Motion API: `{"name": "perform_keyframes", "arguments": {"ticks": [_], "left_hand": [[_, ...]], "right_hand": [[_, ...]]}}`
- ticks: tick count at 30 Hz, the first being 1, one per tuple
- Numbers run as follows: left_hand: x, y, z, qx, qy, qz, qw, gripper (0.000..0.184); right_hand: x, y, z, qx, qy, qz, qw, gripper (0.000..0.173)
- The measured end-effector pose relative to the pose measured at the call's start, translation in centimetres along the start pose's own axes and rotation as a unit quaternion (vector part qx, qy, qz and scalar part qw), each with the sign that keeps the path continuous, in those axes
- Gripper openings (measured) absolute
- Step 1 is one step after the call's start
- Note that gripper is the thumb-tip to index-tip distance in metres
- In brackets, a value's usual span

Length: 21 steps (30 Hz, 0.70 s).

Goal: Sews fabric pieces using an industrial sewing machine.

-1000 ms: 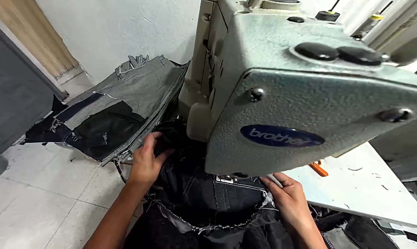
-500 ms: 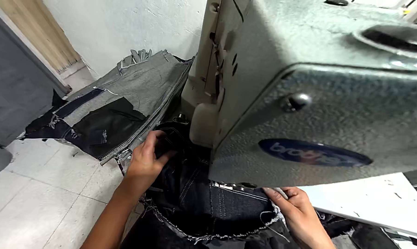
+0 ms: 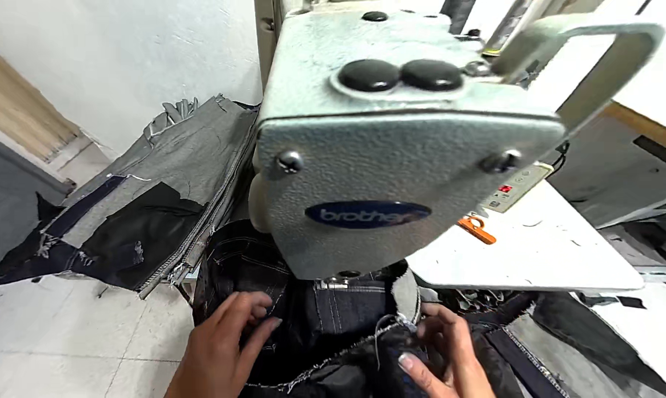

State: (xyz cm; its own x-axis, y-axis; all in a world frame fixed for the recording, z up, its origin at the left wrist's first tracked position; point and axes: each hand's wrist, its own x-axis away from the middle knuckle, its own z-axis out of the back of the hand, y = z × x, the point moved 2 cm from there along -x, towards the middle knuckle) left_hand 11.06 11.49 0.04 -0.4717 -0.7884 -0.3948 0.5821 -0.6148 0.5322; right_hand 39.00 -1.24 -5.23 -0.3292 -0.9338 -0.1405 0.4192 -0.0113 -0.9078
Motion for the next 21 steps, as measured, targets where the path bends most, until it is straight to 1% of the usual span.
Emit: {"name": "perform_keyframes", "arguments": {"ticks": [4, 5, 7, 8, 9, 10, 11, 13, 14, 15, 17, 18, 19, 21], "left_hand": [[-0.4, 1.1, -1.3, 0.025, -0.047, 0.025, 0.998, 0.029], [-0.6, 1.3, -1.8, 0.022, -0.061, 0.038, 0.997, 0.032], [-0.9, 1.6, -2.9, 0.009, -0.07, 0.048, 0.996, 0.041], [-1.1, 1.8, -3.5, 0.003, -0.071, 0.057, 0.996, 0.046], [-1.5, 2.2, -3.9, -0.002, -0.082, 0.08, 0.993, 0.052], [-1.9, 2.6, -4.1, -0.008, -0.101, 0.112, 0.988, 0.057], [-2.5, 3.2, -4.2, -0.017, -0.13, 0.149, 0.98, 0.063], [-3.3, 4.0, -4.4, -0.029, -0.172, 0.201, 0.964, 0.073], [-3.4, 4.2, -4.5, -0.025, -0.175, 0.214, 0.961, 0.076], [-3.3, 4.1, -4.8, -0.016, -0.155, 0.216, 0.964, 0.076], [-2.3, 3.8, -5.9, 0.006, -0.053, 0.192, 0.98, 0.069], [-1.8, 3.7, -6.5, 0.008, -0.002, 0.175, 0.984, 0.064], [-1.5, 3.6, -6.9, 0.007, 0.038, 0.157, 0.987, 0.059], [-1.2, 3.5, -7.4, 0.017, 0.07, 0.145, 0.987, 0.052]], "right_hand": [[-1.7, 1.9, -3.3, -0.066, 0.072, 0.002, 0.995, 0.12], [-2.5, 2.0, -4.2, -0.083, 0.075, -0.004, 0.994, 0.127], [-3.8, 1.4, -5.8, -0.139, 0.029, -0.025, 0.99, 0.135], [-4.3, 1.1, -6.4, -0.17, -0.007, -0.028, 0.985, 0.134], [-4.9, 1.0, -6.8, -0.196, -0.046, -0.029, 0.979, 0.128], [-5.3, 1.2, -7.1, -0.209, -0.066, -0.026, 0.975, 0.121], [-5.6, 1.6, -7.4, -0.219, -0.066, -0.029, 0.973, 0.114], [-5.5, 2.1, -7.8, -0.246, -0.028, -0.049, 0.967, 0.098], [-5.1, 1.9, -7.8, -0.268, -0.036, -0.049, 0.961, 0.1], [-4.8, 1.5, -7.7, -0.286, -0.06, -0.033, 0.956, 0.108], [-4.3, 0.1, -7.9, -0.308, -0.098, -0.009, 0.946, 0.127], [-4.1, -0.5, -8.2, -0.319, -0.101, -0.011, 0.942, 0.131], [-4.2, -0.8, -8.7, -0.326, -0.084, -0.026, 0.941, 0.131], [-4.3, -0.9, -9.6, -0.286, -0.04, -0.05, 0.956, 0.125]]}}
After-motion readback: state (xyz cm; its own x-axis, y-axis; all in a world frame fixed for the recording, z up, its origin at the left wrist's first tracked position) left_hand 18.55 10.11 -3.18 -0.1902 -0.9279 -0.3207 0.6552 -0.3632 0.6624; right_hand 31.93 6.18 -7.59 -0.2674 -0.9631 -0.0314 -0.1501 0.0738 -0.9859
